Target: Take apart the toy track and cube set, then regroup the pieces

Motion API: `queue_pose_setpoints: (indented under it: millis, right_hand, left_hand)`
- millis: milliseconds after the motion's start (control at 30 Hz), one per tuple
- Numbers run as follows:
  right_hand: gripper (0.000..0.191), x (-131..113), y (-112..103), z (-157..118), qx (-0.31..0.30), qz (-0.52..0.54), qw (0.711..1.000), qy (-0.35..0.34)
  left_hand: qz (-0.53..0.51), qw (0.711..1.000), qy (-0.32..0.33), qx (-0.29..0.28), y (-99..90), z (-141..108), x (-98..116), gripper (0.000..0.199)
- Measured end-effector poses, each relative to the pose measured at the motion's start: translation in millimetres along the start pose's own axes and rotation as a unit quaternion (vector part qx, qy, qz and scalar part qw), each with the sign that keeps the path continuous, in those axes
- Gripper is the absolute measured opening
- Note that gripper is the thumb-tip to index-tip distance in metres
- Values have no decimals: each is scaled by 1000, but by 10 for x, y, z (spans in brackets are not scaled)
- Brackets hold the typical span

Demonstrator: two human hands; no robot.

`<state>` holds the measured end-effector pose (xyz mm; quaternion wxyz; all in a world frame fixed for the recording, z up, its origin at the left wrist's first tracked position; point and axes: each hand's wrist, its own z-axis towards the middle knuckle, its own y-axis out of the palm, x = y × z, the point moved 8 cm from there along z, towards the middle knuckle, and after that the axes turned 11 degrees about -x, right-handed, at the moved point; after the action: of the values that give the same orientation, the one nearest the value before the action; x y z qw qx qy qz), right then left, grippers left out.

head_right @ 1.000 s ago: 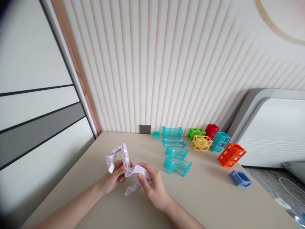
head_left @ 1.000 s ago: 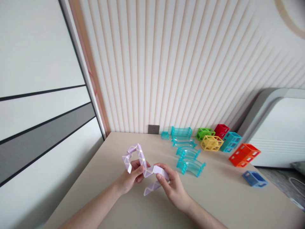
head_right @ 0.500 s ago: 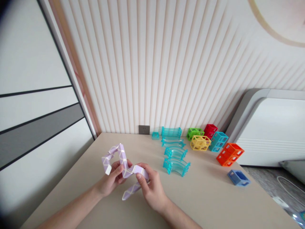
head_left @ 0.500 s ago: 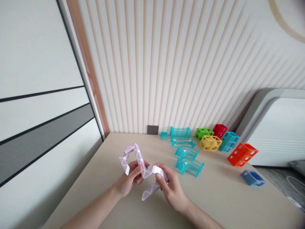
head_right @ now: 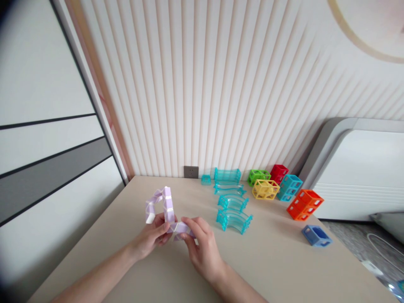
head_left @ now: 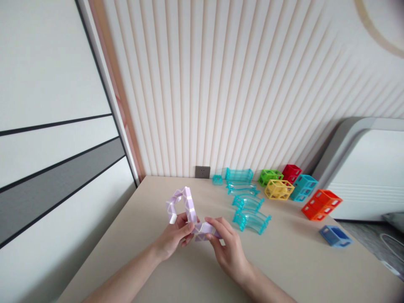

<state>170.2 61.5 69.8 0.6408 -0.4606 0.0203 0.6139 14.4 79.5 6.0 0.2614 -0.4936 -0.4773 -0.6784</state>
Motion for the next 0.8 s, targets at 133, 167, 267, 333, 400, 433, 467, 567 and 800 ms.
queue_pose_setpoints:
  millis: [133, 167, 267, 333, 400, 433, 467, 567, 800]
  right_hand:
    - [33, -80, -38, 0, 8, -60, 997, -47]
    - [33, -80, -43, 0, 9, -60, 997, -47]
    - [31, -51, -49, -4, 10, -25, 999, -30]
    - [28, -31, -41, -3, 9, 4, 1000, -19]
    - [27, -15, -27, 1, 9, 27, 1000, -8]
    - [26, -6, -20, 4, 10, 37, 999, -2]
    - [26, 2, -14, 7, 12, 44, 999, 4]
    - [24, 19, -4, 13, 14, 54, 998, 20]
    - [24, -1, -18, 17, 7, 47, 998, 37]
  left_hand:
    - [-12, 1000, 6, -28, 59, 12, -18, 50]
    - [-15, 999, 15, -33, 71, 14, -11, 50]
    - [-34, 998, 40, -40, 102, 14, 6, 48]
    - [-51, 997, 42, -41, 125, 8, 5, 46]
    - [-67, 996, 41, -36, 140, -2, 1, 44]
    - [-74, 996, 41, -33, 144, -8, 2, 42]
    - [-80, 995, 42, -30, 148, -12, 3, 41]
    - [-92, 994, 45, -28, 156, -18, 12, 38]
    - [-87, 994, 38, -48, 165, -17, -9, 36]
